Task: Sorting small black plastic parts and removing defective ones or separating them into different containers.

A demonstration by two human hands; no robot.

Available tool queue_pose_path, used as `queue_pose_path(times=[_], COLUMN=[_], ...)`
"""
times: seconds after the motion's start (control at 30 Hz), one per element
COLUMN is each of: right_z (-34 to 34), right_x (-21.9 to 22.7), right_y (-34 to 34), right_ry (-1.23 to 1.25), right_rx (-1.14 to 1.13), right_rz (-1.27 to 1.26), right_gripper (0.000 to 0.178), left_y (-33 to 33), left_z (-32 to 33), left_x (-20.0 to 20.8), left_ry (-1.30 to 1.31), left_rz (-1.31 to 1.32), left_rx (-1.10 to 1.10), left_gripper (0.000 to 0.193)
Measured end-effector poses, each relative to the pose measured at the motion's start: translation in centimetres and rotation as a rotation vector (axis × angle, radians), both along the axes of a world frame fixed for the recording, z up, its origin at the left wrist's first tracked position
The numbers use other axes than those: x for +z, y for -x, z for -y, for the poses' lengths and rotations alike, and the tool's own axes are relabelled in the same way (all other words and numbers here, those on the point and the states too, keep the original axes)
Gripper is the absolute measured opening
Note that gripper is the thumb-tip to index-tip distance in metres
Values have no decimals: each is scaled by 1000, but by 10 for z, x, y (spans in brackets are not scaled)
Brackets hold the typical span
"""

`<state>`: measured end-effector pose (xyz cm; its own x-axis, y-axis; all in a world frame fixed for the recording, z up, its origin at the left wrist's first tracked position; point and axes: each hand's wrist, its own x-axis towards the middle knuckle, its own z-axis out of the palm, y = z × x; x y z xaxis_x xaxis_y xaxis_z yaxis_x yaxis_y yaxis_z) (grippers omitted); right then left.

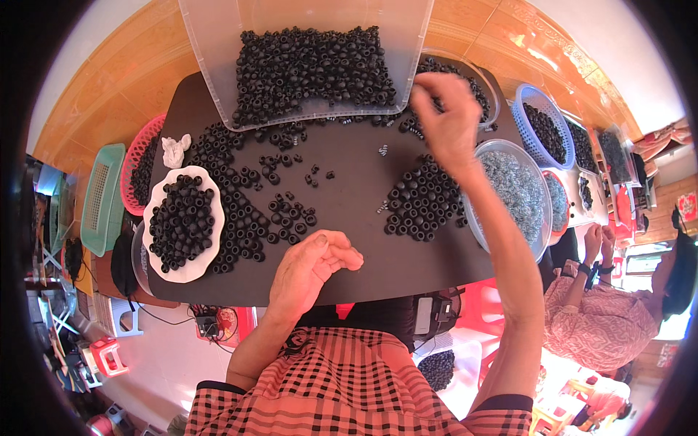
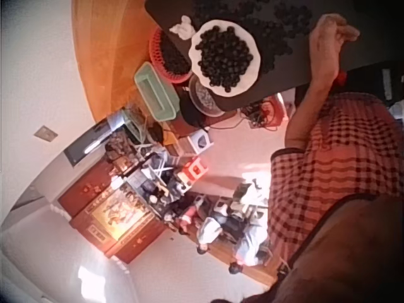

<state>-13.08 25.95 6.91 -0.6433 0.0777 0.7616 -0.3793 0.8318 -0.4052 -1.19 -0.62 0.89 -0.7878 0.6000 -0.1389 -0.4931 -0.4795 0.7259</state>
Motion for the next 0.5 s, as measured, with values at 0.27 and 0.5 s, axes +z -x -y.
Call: queue_pose_path(times=[0.27,0.5], right_z=[110,128], right_x=[-35,-40], right_y=[20,37], right_ry=[-77,-280], right_rx=[500,522], right_rz=[297,407], right_gripper=[19,17], left_y=[0,0], left_z=[3,4], left_x=[-1,-4], left_ry=[-5,-9], left_rz=[25,29], left_rx=[-13,-36], left_gripper=[34,35])
